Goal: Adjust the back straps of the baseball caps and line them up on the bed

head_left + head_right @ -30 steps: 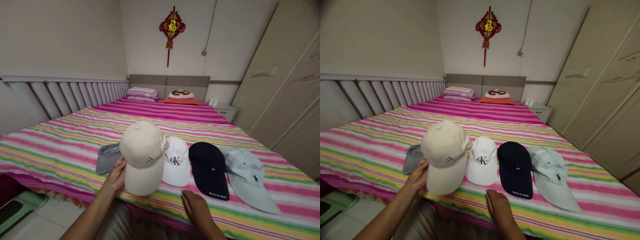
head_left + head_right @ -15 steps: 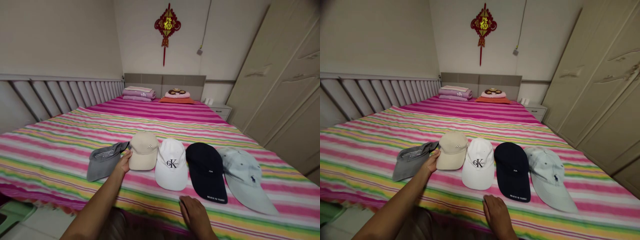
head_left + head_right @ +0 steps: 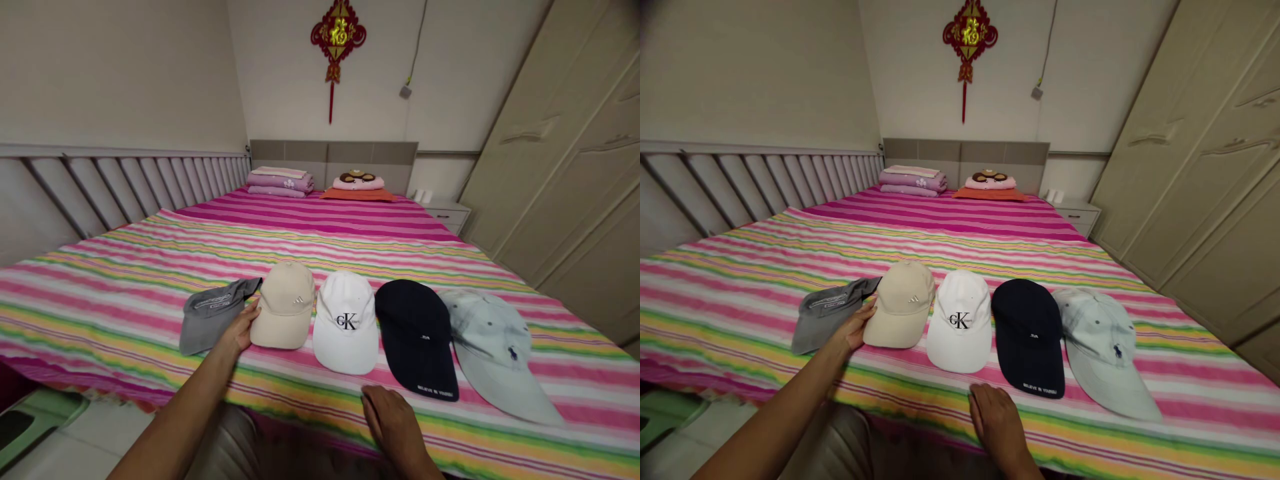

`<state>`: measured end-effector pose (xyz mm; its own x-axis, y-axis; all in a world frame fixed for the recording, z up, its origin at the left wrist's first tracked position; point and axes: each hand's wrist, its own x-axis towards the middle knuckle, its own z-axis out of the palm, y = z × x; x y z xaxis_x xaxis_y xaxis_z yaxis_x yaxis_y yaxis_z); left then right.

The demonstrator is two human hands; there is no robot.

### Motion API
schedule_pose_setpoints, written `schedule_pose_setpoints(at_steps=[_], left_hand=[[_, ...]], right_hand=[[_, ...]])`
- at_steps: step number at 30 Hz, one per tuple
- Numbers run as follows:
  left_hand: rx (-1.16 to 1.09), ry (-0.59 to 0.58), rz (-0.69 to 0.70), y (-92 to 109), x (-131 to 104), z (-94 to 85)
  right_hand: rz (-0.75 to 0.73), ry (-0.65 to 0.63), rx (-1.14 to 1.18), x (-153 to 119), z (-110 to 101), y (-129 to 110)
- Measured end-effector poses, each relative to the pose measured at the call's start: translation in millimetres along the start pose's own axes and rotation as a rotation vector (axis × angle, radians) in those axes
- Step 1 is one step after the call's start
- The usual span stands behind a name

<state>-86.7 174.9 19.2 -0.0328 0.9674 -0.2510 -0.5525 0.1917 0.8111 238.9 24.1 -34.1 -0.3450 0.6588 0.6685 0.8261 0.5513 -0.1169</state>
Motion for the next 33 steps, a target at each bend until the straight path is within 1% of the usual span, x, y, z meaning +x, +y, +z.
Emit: schedule_pose_setpoints(at_steps=[5, 9, 11, 13, 16, 19, 21, 24, 27, 29, 31, 33], left_hand=[[0.094, 0.079, 0.059, -2.8, -8.9, 0.5], [0.175, 0.170, 0.149, 0.7, -11.0, -0.5], [0.192, 0.200, 0.198, 2.1, -17.6, -1.3], [0.183, 0.232, 0.235, -1.2, -31.0, -3.1], [0.117, 0.308, 0.245, -16.5, -60.1, -9.5], [-0.030, 0.430, 0.227, -30.4, -84.0, -20.3], [-0.145, 0.517, 0.231, -28.7, -88.5, -27.8], [-0.291, 0.581, 0.233, -8.0, -79.5, -35.7], [-0.397, 0.567, 0.221, 18.9, -68.6, -36.9], [-0.449, 0.539, 0.247, 30.9, -69.4, -34.6], [-0.513, 0.442, 0.328, 35.4, -78.0, -31.1], [-0.562, 0.289, 0.410, 33.1, -92.2, -27.6]], right_hand=[[0.009, -0.021, 0.002, 1.2, -2.1, -1.1], [0.009, -0.021, -0.008, 1.0, -1.8, -1.3], [0.012, -0.026, -0.007, 1.2, -1.8, -1.5], [0.018, -0.029, -0.006, 1.3, -1.8, -1.5], [0.012, -0.022, -0.012, 0.8, -1.6, -1.2], [0.001, -0.006, -0.024, -0.1, -1.2, -0.7], [-0.001, -0.004, -0.028, -0.4, -1.2, -0.5], [-0.005, -0.010, -0.030, 0.0, -1.7, -0.7], [-0.006, -0.006, -0.024, 0.8, -2.3, -1.3], [-0.001, -0.003, -0.017, 0.7, -2.3, -1.5], [0.007, 0.000, -0.008, -0.1, -1.8, -1.3], [0.015, 0.002, 0.004, -1.3, -1.2, -0.9]])
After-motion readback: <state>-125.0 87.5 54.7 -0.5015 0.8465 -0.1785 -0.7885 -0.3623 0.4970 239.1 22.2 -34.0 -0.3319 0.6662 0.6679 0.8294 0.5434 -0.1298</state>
